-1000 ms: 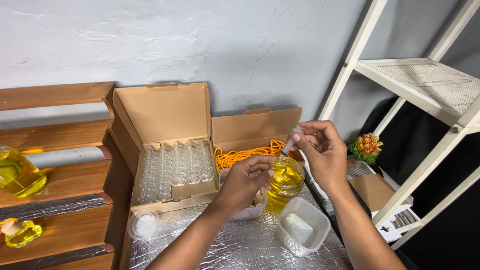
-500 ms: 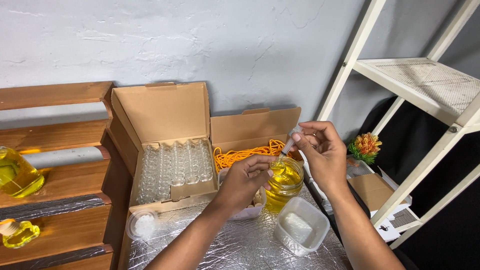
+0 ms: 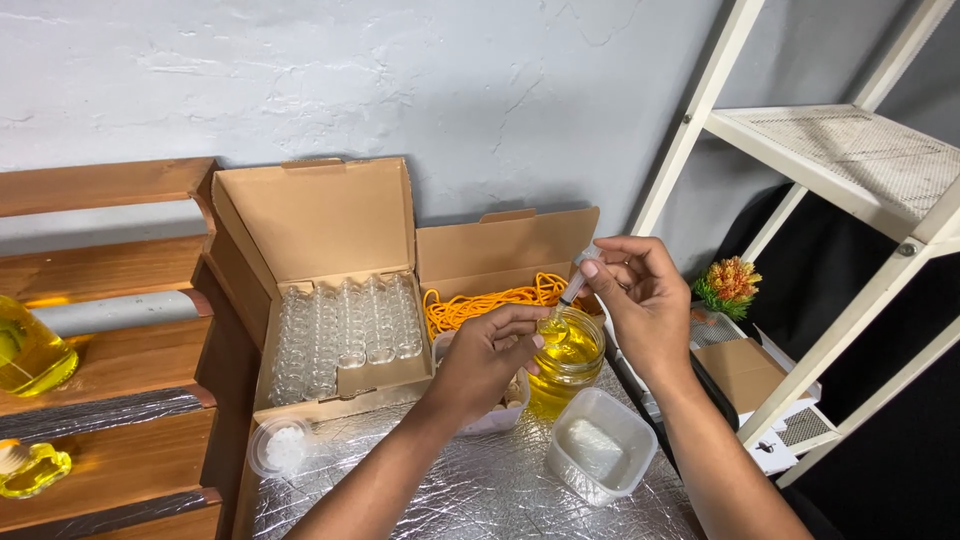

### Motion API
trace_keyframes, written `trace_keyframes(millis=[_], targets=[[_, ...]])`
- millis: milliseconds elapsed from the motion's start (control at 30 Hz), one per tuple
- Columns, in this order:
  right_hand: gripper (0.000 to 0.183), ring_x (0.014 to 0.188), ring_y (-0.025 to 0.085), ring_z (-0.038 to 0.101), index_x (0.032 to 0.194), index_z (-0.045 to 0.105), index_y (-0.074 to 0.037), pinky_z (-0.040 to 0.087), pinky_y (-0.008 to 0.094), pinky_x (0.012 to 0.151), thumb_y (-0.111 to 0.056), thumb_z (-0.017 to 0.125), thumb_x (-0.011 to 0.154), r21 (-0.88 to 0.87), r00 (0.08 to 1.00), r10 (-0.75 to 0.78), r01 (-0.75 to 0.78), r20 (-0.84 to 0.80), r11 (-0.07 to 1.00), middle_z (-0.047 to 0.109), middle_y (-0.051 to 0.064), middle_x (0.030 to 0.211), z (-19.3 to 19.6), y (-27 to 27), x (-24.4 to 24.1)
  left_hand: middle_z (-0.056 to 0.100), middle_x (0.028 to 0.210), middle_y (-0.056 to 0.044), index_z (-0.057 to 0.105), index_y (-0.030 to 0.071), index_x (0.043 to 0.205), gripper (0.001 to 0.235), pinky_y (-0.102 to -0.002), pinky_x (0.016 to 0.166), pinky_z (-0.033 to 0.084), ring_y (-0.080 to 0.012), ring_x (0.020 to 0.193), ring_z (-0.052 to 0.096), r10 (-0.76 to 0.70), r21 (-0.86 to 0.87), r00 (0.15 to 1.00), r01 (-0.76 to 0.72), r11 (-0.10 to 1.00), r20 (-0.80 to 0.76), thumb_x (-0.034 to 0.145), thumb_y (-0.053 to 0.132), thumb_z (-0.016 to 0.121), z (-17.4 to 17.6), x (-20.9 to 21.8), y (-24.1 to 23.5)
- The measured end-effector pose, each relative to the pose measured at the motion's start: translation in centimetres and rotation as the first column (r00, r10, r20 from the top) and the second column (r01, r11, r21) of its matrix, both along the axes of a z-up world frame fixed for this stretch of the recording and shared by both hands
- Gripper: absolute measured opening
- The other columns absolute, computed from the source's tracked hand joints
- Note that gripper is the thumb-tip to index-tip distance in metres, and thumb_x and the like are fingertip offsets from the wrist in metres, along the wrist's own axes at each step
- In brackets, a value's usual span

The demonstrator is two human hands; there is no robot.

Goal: Filling a small glass bottle with yellow liquid using a syringe and then attaching a wooden cap.

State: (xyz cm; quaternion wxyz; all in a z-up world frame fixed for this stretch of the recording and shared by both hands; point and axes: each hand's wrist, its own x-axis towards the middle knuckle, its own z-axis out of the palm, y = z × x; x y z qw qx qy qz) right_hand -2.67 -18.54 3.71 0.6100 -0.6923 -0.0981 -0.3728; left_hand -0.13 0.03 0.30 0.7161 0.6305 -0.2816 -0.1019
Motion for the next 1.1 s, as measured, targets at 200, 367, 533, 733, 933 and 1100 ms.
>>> trace_keyframes(millis=[200,367,533,733,933,1100], targets=[[0.033,0.077,0.020,0.073,0.123,0.061,0.006,0.065,0.033,0.072,0.001,0.073,0.093,0.009,1.000,0.001,-0.001,0.000,1.000,0.062,0.016,0.097,-0.2,-0.3,-0.2,0.076,0.106,-0.022,0.068,-0.001,0.129,0.037,-0.029,0.063,0.057,-0.0172,0.070,0.076,0.025,-0.003,1.000,-0.025,1.000,0.015,0.092,0.007,0.067,-0.5,0.1,-0.4],[0.037,0.079,0.021,0.072,0.127,0.059,0.006,0.065,0.034,0.074,0.004,0.072,0.092,0.010,1.000,-0.005,0.005,0.002,1.000,0.060,0.017,0.100,-0.1,-0.5,-0.4,0.076,0.106,-0.021,0.068,0.001,0.129,0.037,-0.028,0.064,0.057,-0.0172,0.069,0.075,0.041,0.002,0.999,-0.041,0.999,-0.006,0.092,0.005,0.066,-0.3,-0.2,-0.2],[0.034,0.077,0.020,0.072,0.127,0.059,0.004,0.065,0.033,0.075,0.004,0.071,0.095,0.027,0.999,-0.033,0.032,0.018,0.999,0.060,0.017,0.105,-0.3,-1.3,-0.2,0.077,0.102,-0.017,0.070,0.001,0.128,0.037,-0.025,0.062,0.057,-0.0155,0.065,0.073,0.048,-0.045,0.999,-0.049,0.998,-0.024,0.091,0.003,0.067,-0.6,0.2,-0.6],[0.036,0.077,0.019,0.072,0.128,0.058,0.004,0.064,0.032,0.075,0.004,0.071,0.095,0.011,1.000,-0.030,0.030,0.001,0.999,0.063,0.020,0.108,-0.9,-1.6,0.0,0.077,0.099,-0.014,0.071,0.002,0.124,0.035,-0.023,0.059,0.056,-0.0130,0.062,0.071,0.086,-0.070,0.996,-0.088,0.994,-0.028,0.089,0.002,0.067,-0.7,0.3,-0.5],[0.033,0.077,0.015,0.071,0.126,0.065,0.000,0.063,0.029,0.074,0.003,0.073,0.094,-0.038,0.998,-0.039,0.037,-0.058,0.999,0.067,0.015,0.108,-2.2,-2.1,0.6,0.078,0.095,-0.013,0.072,0.002,0.123,0.036,-0.022,0.058,0.055,-0.0134,0.062,0.073,0.106,-0.028,0.993,-0.108,0.994,-0.059,0.088,0.001,0.065,-0.2,0.2,-0.3],[0.032,0.073,0.013,0.072,0.125,0.069,-0.005,0.062,0.023,0.072,0.002,0.074,0.094,-0.057,0.992,-0.001,-0.006,-0.125,0.998,0.070,0.010,0.085,-1.9,-2.0,0.1,0.078,0.093,-0.014,0.071,0.000,0.124,0.036,-0.024,0.058,0.055,-0.0140,0.063,0.073,0.113,-0.040,0.993,-0.115,0.993,-0.046,0.089,0.002,0.066,-0.2,-0.1,-0.3]])
